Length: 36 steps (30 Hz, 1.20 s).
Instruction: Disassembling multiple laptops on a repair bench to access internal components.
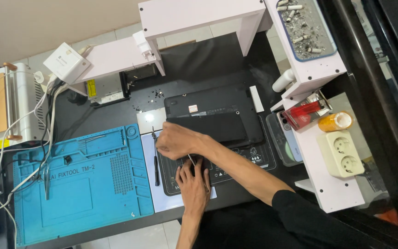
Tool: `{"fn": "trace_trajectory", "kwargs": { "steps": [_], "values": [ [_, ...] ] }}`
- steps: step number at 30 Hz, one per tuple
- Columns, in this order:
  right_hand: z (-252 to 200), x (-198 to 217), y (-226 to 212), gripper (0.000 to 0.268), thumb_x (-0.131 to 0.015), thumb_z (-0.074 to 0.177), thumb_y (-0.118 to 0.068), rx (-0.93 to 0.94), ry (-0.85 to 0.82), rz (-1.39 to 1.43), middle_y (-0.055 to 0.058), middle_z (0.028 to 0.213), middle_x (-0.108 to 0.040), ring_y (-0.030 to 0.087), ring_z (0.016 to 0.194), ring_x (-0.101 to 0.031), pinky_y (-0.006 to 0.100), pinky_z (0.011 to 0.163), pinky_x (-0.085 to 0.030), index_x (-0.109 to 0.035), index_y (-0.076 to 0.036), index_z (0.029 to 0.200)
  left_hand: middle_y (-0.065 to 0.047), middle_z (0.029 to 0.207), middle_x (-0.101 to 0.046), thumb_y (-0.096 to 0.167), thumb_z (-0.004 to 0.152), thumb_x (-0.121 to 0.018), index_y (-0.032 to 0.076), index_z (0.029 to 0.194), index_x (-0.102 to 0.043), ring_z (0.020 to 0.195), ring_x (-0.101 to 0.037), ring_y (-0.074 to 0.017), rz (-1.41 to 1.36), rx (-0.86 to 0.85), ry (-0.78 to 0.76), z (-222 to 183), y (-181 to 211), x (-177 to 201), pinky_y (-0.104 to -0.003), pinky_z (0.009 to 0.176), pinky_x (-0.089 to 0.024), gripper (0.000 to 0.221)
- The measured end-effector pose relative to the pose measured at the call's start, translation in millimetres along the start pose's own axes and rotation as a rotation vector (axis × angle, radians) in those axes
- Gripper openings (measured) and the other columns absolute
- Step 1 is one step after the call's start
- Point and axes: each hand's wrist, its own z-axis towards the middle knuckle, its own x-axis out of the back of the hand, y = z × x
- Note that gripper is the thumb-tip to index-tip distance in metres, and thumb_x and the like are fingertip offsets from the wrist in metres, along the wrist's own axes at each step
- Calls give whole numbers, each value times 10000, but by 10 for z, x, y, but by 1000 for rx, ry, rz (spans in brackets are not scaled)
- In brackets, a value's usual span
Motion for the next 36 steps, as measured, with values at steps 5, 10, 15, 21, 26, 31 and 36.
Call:
{"fn": "trace_trajectory", "kwargs": {
  "steps": [5,10,15,21,26,31,36],
  "values": [
    [-4,663,-215,370,-709,830,-57,57,268,35,47,562,-511,225,556,-513,366,768,-432,-458,-76,559,-185,1311,-532,227,973,-621,95,1367,-586,1263,-493,-343,2,32,-29,22,16,29,-529,1158,-301,417],
    [-288,1387,-420,472,-774,845,4,46,517,-45,30,572,-447,205,575,-475,343,748,-416,-396,-78,575,-191,1304,-540,229,976,-621,95,1356,-592,1259,-496,-344,-3,29,-24,-4,-10,0,-517,1162,-305,403],
    [-732,1645,-520,510,-661,867,134,-49,1177,-34,10,560,-322,167,549,-304,340,647,-306,-287,-76,592,-201,1295,-536,221,977,-609,77,1347,-587,1256,-491,-354,-10,35,-36,-25,-37,-15,-527,1148,-305,397],
    [-1101,1253,-514,482,-581,946,129,-199,1531,68,26,645,-361,149,665,-344,308,647,-279,-255,-69,652,-132,1273,-647,120,1040,-499,53,1227,-645,1243,-557,-318,-310,93,20,-197,-196,-75,-508,1188,-312,247],
    [-1295,786,-575,466,-551,936,96,-272,1616,276,11,617,-363,120,645,-337,310,628,-253,-260,-88,621,-133,1170,-715,162,1073,-433,34,954,-565,1055,-611,-241,-671,398,116,-85,-7,107,-378,962,-467,219],
    [-1449,480,-437,452,-547,1035,10,-200,1603,521,-11,608,-399,83,624,-353,279,680,-344,-301,-104,674,-87,890,-603,127,1058,-569,67,822,-345,734,-399,-84,-1025,675,365,90,1,268,-266,651,-387,331],
    [-1324,546,-457,272,-598,1017,-51,-490,1371,617,171,1371,-542,242,1349,-526,449,1185,-398,-517,-2,1271,-31,856,-524,73,1048,-629,84,835,-326,764,-370,-63,-1073,584,508,288,-147,342,-224,686,-367,371]
  ]
}}
